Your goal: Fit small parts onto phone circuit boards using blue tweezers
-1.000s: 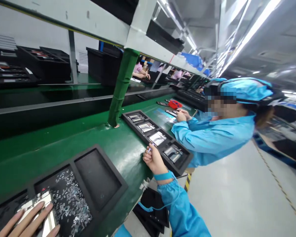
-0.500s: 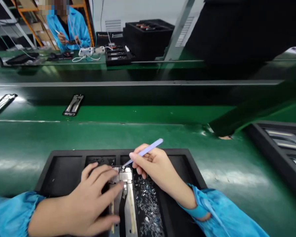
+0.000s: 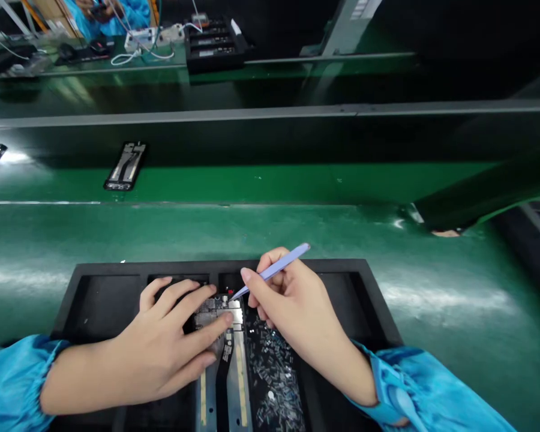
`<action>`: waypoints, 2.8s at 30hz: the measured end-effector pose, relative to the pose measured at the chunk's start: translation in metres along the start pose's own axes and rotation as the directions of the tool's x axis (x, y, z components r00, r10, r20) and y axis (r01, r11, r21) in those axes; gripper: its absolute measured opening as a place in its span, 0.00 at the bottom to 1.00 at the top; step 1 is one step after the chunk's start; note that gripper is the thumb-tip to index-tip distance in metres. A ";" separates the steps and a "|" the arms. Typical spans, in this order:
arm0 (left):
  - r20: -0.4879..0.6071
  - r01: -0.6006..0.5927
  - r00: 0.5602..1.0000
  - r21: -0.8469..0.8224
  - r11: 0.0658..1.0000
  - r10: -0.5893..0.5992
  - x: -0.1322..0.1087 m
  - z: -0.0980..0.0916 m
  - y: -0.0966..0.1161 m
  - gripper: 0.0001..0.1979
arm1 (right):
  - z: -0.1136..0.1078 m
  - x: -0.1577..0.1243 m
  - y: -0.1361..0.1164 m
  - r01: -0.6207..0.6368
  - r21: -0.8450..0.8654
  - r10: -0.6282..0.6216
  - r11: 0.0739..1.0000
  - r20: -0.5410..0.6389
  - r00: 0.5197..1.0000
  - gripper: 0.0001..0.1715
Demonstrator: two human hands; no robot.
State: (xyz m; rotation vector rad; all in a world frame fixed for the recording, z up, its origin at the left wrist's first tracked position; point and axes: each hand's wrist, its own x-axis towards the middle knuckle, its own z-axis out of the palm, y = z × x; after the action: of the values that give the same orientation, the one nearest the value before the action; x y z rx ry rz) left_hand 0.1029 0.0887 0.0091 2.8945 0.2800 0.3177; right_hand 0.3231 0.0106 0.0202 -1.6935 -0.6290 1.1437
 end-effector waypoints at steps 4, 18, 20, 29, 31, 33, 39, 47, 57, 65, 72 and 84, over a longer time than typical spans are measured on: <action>-0.032 0.050 0.998 -0.003 0.999 -0.050 0.000 0.002 0.001 0.19 | -0.002 0.002 -0.001 -0.018 -0.003 0.018 1.000 0.056 0.998 0.28; -0.117 0.048 0.993 0.161 0.986 -0.030 0.000 0.000 0.006 0.21 | -0.004 0.002 -0.002 0.000 -0.058 0.007 0.998 0.107 0.994 0.28; -0.089 0.029 0.996 0.178 0.984 -0.013 0.000 0.000 0.005 0.23 | -0.004 0.003 -0.002 -0.003 -0.025 0.006 1.000 0.110 0.994 0.28; 0.000 0.020 1.000 0.155 0.988 -0.020 -0.001 0.003 0.002 0.32 | -0.014 0.005 0.012 0.236 0.016 -0.236 0.972 0.001 0.972 0.17; -0.052 0.040 0.998 0.160 0.986 -0.032 -0.007 0.001 0.006 0.33 | -0.017 0.005 0.004 0.315 -0.116 -0.317 0.942 -0.002 0.948 0.16; -0.127 -0.032 0.991 0.152 0.988 0.051 -0.014 -0.003 0.012 0.32 | -0.013 0.007 -0.008 0.371 -0.239 -0.364 0.897 0.077 0.928 0.18; 0.106 -0.461 0.887 0.170 0.871 0.449 -0.026 -0.008 0.021 0.26 | 0.025 0.032 -0.023 0.634 -0.194 -0.535 0.748 0.389 0.750 0.10; 0.086 -0.384 0.923 0.127 0.915 0.375 -0.028 0.000 0.022 0.25 | 0.025 0.037 -0.001 0.748 -0.239 -0.555 0.620 0.541 0.632 0.05; 0.075 -0.363 0.931 0.091 0.927 0.357 -0.026 -0.006 0.020 0.23 | 0.033 0.038 -0.005 0.707 -0.303 -0.519 0.639 0.509 0.687 0.04; 0.065 -0.382 0.924 0.086 0.920 0.377 -0.024 -0.004 0.020 0.23 | 0.037 0.039 -0.006 0.669 -0.362 -0.488 0.649 0.476 0.731 0.07; 0.100 -0.368 0.928 0.098 0.925 0.358 -0.022 -0.003 0.021 0.21 | 0.040 0.039 -0.007 0.642 -0.400 -0.469 0.654 0.452 0.759 0.11; 0.058 -0.373 0.928 0.111 0.921 0.369 -0.024 -0.007 0.020 0.23 | 0.044 0.040 -0.007 0.677 -0.397 -0.508 0.620 0.454 0.732 0.15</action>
State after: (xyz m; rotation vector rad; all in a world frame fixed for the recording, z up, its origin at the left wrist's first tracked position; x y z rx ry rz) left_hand 0.0817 0.0659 0.0159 3.0577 -0.2732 0.3168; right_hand 0.3010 0.0643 0.0066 -1.5395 -1.7214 0.7453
